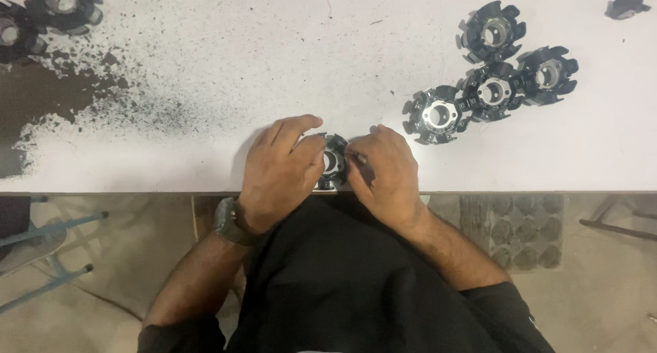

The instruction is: The person sits at a white workbench and assembles small black plastic hub components, pressing a small insert into each hub by hand and setting the finished hub in a growing group on the table. They repeatedly pick up unassembled parts from a pile and work on them one at a time.

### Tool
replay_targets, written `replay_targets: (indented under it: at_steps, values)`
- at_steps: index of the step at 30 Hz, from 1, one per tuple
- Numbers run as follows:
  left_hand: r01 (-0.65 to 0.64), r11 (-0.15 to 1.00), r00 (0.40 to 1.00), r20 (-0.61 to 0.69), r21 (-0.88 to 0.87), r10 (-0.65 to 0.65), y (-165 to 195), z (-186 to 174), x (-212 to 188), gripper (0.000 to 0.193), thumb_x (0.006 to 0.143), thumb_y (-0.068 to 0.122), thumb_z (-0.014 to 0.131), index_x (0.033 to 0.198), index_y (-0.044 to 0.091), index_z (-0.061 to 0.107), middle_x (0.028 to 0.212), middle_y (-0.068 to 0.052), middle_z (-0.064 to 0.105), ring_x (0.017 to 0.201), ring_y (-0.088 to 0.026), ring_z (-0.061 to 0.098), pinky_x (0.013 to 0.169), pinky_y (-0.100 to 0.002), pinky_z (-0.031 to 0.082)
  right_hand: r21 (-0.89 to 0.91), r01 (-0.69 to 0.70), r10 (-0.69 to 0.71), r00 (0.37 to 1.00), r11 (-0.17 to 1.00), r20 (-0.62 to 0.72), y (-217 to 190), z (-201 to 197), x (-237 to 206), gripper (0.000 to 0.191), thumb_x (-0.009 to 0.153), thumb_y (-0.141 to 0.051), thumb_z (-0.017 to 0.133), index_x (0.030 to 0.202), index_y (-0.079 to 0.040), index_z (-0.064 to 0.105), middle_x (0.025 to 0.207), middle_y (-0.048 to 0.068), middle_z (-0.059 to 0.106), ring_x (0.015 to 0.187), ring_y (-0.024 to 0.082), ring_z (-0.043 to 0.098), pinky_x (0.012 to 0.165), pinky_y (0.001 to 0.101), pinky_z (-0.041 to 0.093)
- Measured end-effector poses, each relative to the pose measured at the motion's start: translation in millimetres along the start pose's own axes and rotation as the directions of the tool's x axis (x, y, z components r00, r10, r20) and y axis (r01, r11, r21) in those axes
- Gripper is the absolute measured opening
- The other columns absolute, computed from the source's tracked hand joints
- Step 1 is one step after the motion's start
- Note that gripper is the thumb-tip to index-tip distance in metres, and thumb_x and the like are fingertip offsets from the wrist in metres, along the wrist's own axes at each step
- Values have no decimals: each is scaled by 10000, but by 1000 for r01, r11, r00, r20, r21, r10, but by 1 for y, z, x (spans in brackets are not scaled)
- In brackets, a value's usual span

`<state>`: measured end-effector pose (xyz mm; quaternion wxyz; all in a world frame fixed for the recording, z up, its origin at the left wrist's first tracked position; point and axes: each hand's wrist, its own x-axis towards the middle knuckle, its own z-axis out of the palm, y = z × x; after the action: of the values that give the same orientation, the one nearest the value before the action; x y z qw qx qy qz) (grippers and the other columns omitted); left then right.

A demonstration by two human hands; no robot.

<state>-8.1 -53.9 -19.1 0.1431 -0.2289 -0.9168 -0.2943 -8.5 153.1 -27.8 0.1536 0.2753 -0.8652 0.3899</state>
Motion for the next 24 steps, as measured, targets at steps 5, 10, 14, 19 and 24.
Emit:
replay_targets:
  at_steps: [5, 10, 14, 19, 24]
  values:
    - [-96, 995, 993, 74, 42, 93, -7, -5, 1, 141, 882, 94, 696, 1011, 41, 672, 1258, -117, 628, 1155, -294, 623, 948, -451, 504, -13, -2, 2, 1000, 1000, 17, 2, 0, 2, 279, 846, 12, 748, 1074, -57, 602, 998, 80, 661, 950, 312, 665, 1079, 536, 513]
    - [-7, 998, 986, 167, -66, 18, 0, -2, -3, 155, 918, 92, 698, 1055, 20, 688, 1226, -103, 654, 1031, -288, 668, 865, -425, 555, -21, 22, -22, 1000, 1000, 7, 3, 1, 3, 282, 856, 15, 757, 1091, -50, 614, 1039, 97, 681, 992, 311, 671, 1097, 542, 497]
    - [108, 985, 992, 77, -133, -98, 2, 1, -4, 170, 952, 106, 693, 1096, 16, 691, 1195, -105, 683, 981, -283, 703, 803, -387, 585, 40, 34, -32, 998, 999, -49, 3, 3, -6, 249, 851, 12, 768, 1053, -56, 639, 1029, 105, 688, 1029, 298, 688, 1114, 540, 490]
    - [164, 973, 986, 53, -159, -158, 3, 4, -9, 166, 949, 97, 698, 1103, 38, 707, 1137, -91, 704, 956, -282, 714, 795, -385, 590, 41, 79, -77, 996, 996, -37, 7, 11, -16, 251, 824, 7, 788, 1026, -53, 651, 995, 106, 685, 1055, 298, 687, 1125, 570, 459]
    - [82, 983, 995, -35, -162, -88, 3, 6, -14, 172, 934, 84, 715, 1094, 26, 685, 1161, -103, 687, 973, -293, 708, 810, -382, 594, -6, 92, -92, 995, 996, -30, 9, 15, -16, 263, 820, 9, 796, 1030, -44, 647, 1009, 113, 682, 1053, 294, 674, 1136, 574, 448]
